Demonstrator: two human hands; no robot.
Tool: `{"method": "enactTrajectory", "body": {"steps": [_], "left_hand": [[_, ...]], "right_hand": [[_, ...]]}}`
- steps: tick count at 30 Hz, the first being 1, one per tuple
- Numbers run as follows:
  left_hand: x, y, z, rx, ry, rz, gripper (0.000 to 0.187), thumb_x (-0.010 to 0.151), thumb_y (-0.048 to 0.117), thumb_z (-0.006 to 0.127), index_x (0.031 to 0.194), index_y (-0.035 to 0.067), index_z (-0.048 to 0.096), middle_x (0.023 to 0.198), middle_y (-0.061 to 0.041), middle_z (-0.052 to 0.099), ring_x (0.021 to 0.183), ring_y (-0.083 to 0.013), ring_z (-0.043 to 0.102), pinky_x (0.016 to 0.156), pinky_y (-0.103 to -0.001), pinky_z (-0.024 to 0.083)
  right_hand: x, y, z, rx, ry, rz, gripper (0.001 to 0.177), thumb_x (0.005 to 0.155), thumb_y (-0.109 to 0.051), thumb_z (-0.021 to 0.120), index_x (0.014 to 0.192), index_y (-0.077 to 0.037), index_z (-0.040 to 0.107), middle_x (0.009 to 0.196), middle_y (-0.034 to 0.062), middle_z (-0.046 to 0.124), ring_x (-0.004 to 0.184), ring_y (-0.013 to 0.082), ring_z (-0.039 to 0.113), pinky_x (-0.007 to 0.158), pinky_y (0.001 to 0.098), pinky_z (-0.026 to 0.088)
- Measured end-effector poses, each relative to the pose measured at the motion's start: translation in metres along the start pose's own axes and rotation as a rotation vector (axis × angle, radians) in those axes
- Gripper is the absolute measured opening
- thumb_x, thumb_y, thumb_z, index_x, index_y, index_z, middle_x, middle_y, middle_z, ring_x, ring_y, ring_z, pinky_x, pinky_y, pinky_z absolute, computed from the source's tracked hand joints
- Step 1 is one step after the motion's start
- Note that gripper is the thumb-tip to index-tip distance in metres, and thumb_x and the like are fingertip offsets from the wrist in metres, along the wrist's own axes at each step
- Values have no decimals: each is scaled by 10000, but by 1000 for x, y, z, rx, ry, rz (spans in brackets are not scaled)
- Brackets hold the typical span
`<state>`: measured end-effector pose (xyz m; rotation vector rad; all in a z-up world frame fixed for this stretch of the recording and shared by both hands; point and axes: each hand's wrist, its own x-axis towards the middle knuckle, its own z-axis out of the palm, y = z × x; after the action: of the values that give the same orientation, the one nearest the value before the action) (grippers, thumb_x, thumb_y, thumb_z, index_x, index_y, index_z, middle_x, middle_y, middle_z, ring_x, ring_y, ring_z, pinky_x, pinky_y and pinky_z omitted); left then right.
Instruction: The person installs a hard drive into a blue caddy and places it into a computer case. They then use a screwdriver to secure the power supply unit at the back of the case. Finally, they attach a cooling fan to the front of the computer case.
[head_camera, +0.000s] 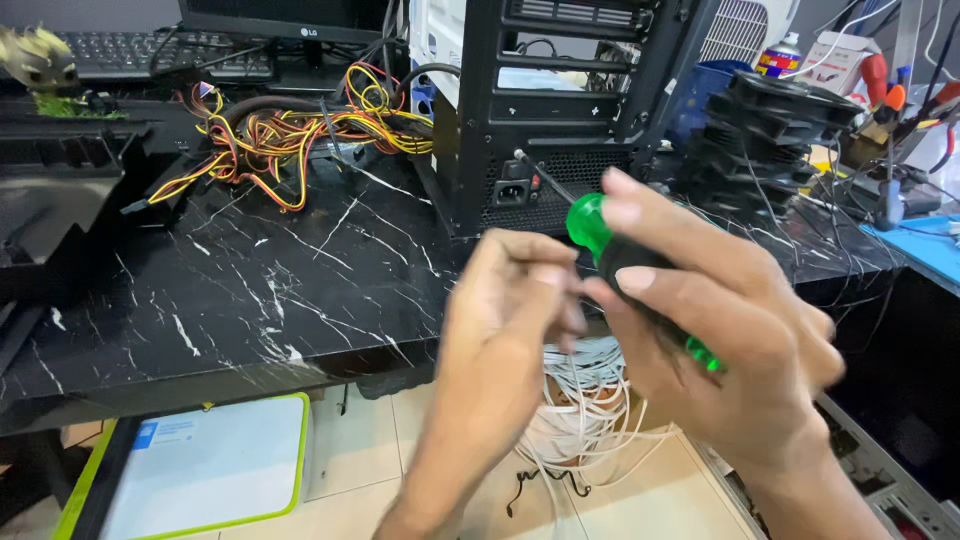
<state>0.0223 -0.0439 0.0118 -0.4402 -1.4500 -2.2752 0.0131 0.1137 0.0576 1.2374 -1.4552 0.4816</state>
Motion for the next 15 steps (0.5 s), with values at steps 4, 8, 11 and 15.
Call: {"method": "enactTrajectory", "body": {"steps": [4,8,11,15], "left_hand": [[19,29,-20,637,204,381,238,1099,78,541,1315,131,627,1142,-52,658,913,-129,667,845,-288,581],[53,15,-39,944,179,487,740,1012,-62,681,1687,-2,385,1544,-217,530,1418,-377,590,1258,-476,462],[69,-4,-49,972,183,425,789,994,-41,702,1716,-3,386,1580,-218,581,1496,-417,598,1257,-502,456],[77,-20,-66,989,257,488,596,918,-98,699,1498,25,649,1306,-201,726,1222,-414,709,1118,-488,532]], "right_hand": [[-24,15,-7,-336,43,-7,784,1042,-263,1330,1350,71,691,1277,386,821,1161,476,921,905,495,719],[-1,11,-8,-242,36,15,623,1140,-231,1069,1363,146,626,1398,395,620,1247,555,724,1022,610,719],[16,-2,-4,-76,-31,-22,228,1177,12,816,1312,75,644,1544,409,477,1464,607,731,1202,619,799],[11,-2,18,-182,133,-56,330,993,-57,1081,987,72,777,1148,370,808,1054,510,911,852,457,754]]}}
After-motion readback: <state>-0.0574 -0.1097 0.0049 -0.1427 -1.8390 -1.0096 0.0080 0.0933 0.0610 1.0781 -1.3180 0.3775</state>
